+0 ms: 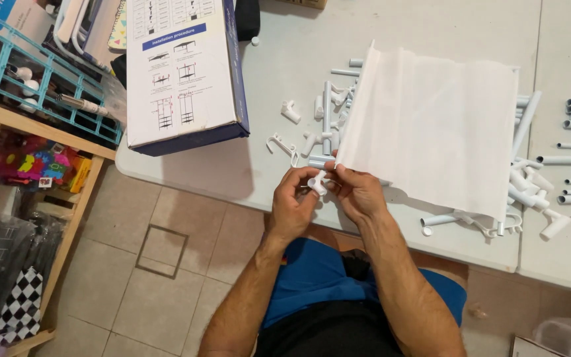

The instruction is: Unboxing and assembling a multi-tier shoe rack by connecting metal tubes with plastic joints and adding fabric shelves.

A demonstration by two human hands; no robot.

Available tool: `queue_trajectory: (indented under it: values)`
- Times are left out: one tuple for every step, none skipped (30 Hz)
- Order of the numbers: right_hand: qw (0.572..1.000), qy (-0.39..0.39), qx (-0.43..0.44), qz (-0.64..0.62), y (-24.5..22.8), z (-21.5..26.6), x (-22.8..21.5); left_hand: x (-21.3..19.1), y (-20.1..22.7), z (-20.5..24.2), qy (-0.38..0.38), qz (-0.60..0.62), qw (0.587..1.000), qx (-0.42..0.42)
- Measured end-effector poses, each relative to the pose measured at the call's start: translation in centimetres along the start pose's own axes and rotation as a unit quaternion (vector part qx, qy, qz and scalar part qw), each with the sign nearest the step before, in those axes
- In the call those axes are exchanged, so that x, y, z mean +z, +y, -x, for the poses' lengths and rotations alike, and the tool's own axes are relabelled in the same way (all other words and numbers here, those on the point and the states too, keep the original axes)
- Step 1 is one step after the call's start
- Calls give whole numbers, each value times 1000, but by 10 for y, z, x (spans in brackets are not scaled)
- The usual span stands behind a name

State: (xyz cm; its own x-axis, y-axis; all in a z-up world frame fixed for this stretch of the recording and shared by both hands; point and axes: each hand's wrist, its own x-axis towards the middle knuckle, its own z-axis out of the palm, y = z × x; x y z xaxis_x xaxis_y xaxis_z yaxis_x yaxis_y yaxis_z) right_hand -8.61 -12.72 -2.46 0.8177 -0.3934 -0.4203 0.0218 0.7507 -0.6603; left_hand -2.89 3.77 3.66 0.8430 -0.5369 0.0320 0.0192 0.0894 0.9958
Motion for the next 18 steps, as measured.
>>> queue_trajectory:
  values:
    - [1000,-19,8,19,-4,6,7,2,11,2,8,-68,997,19]
    - [1000,-20,9,20,-3,5,5,3,14,4,9,-68,997,18]
    - [999,-30,23,7,-1,4,3,4,16,5,15,-108,993,33]
    - [999,-40,37,-5,1,3,2,5,19,6,20,-148,988,48]
    - [998,-41,37,-4,5,-1,-1,5,18,6,21,-148,987,49]
    - [999,-38,25,-8,9,-4,-4,6,17,6,17,-157,986,54]
    - [999,-34,15,-12,14,-6,-7,6,15,7,12,-166,984,57]
    - [999,-35,17,-12,12,-1,0,7,18,9,14,-167,984,56]
    - [1000,-24,14,-8,9,4,6,8,22,10,14,-172,983,58]
    - [1000,-13,12,-4,7,10,13,10,25,11,14,-177,982,60]
    - [1000,-13,12,-4,4,14,19,10,25,11,15,-177,982,59]
    - [1000,-7,14,-9,2,19,25,11,26,12,17,-188,979,73]
    - [1000,-2,15,-14,-1,23,31,11,26,12,18,-198,976,87]
    - [1000,-2,15,-14,0,21,29,12,23,12,19,-198,976,87]
    - [1000,-5,17,-13,1,19,26,13,21,12,25,-215,970,107]
    - [1000,-8,19,-12,2,17,24,14,18,12,32,-232,964,128]
    - [1000,-7,20,-12,0,20,27,16,16,12,32,-232,964,127]
    - [1000,-3,23,-16,-3,24,31,18,15,12,44,-247,957,144]
